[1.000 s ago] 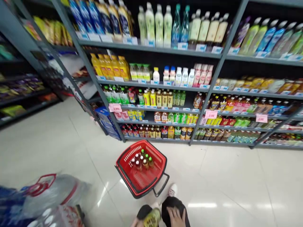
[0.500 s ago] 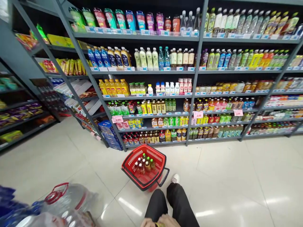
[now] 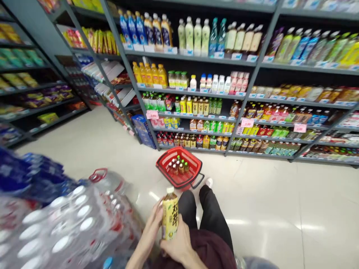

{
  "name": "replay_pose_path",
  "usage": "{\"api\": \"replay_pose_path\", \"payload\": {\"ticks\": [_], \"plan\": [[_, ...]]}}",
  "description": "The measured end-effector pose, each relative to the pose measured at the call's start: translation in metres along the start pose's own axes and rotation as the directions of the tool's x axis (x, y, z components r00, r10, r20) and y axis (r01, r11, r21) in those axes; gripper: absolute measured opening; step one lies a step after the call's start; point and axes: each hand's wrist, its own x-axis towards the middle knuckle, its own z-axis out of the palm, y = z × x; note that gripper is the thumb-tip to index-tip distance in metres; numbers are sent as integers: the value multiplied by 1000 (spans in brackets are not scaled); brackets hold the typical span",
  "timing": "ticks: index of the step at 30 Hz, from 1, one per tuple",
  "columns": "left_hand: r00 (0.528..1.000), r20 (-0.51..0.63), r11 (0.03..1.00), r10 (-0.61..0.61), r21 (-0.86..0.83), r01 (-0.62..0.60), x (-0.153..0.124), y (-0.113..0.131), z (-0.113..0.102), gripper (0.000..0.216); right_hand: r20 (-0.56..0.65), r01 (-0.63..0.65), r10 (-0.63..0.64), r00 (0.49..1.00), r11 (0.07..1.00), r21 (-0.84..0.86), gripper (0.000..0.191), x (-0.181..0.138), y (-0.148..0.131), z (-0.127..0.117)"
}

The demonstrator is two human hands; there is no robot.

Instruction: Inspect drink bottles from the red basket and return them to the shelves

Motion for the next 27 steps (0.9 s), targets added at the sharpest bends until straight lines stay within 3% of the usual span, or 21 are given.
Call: {"api": "replay_pose_path", "payload": {"ticks": [4, 6, 9, 13, 15, 19, 27], "plan": [[972, -20, 961, -235, -151, 230, 0, -7, -14, 79, 191, -77, 77, 979, 997, -8, 51, -30, 1, -8], [977, -22, 965, -211, -166, 204, 3, -13, -20, 68, 322, -97, 77, 944, 994, 47, 62, -38, 12, -10], [970, -48, 945, -239, -243, 220, 8, -23, -29, 61, 518, -185, 62, 853, 964, 190, 79, -38, 33, -10], [964, -104, 935, -244, -291, 205, 13, -35, -40, 53, 711, -316, 58, 701, 919, 237, 71, -25, 55, -4], [965, -136, 939, -224, -296, 176, 15, -37, -45, 49, 708, -362, 97, 699, 902, 234, 66, -18, 61, 1], [967, -192, 951, -165, -292, 104, 16, -37, -52, 39, 641, -384, 156, 752, 893, 234, 64, -9, 65, 9], [963, -244, 954, -113, -297, 36, 16, -31, -58, 31, 660, -373, 162, 734, 908, 192, 60, -8, 50, 14]]}}
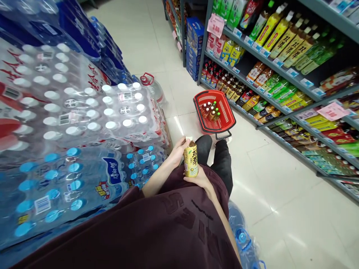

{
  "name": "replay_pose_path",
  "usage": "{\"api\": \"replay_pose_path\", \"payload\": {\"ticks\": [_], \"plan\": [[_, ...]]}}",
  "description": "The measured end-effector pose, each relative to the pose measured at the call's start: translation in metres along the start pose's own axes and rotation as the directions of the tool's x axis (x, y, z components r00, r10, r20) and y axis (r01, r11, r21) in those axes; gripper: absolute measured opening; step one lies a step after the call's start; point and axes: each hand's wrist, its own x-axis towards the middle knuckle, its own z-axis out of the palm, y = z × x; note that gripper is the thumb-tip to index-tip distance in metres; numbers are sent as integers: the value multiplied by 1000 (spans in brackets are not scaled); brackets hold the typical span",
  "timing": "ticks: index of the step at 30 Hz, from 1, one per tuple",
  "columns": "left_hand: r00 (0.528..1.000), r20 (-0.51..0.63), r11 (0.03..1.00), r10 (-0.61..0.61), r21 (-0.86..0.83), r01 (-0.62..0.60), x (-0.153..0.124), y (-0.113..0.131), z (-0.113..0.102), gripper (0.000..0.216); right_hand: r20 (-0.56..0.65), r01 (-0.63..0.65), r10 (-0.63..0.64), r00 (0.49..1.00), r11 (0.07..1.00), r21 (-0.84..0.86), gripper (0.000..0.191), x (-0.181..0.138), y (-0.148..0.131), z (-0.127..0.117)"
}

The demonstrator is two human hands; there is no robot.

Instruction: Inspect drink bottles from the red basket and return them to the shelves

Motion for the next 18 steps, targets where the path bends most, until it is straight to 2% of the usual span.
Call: {"api": "replay_pose_path", "payload": {"ticks": [3, 6, 9, 13, 15, 18], "plan": [[999, 15, 993, -39, -111, 40, 1, 9, -2, 38, 12, 31, -31, 999, 999, 18, 80, -15, -5, 3], [984, 14, 946, -180, -271, 177, -1, 20, -2, 41, 113, 41, -57, 992, 989, 142, 100, -33, -11, 6], [960, 36, 909, -279, -311, 276, -6, 26, 2, 40, 204, 70, -95, 974, 990, 126, 91, -43, -20, 9], [969, 70, 943, -236, -225, 246, -11, 23, 10, 38, 266, 90, -88, 960, 996, 5, 61, -40, -32, 12], [971, 71, 948, -227, -211, 237, -12, 19, 12, 38, 258, 94, -86, 962, 995, -20, 58, -38, -35, 12], [967, 63, 944, -247, -211, 255, -10, 16, 11, 37, 222, 88, -77, 972, 995, -38, 63, -37, -37, 16]]}}
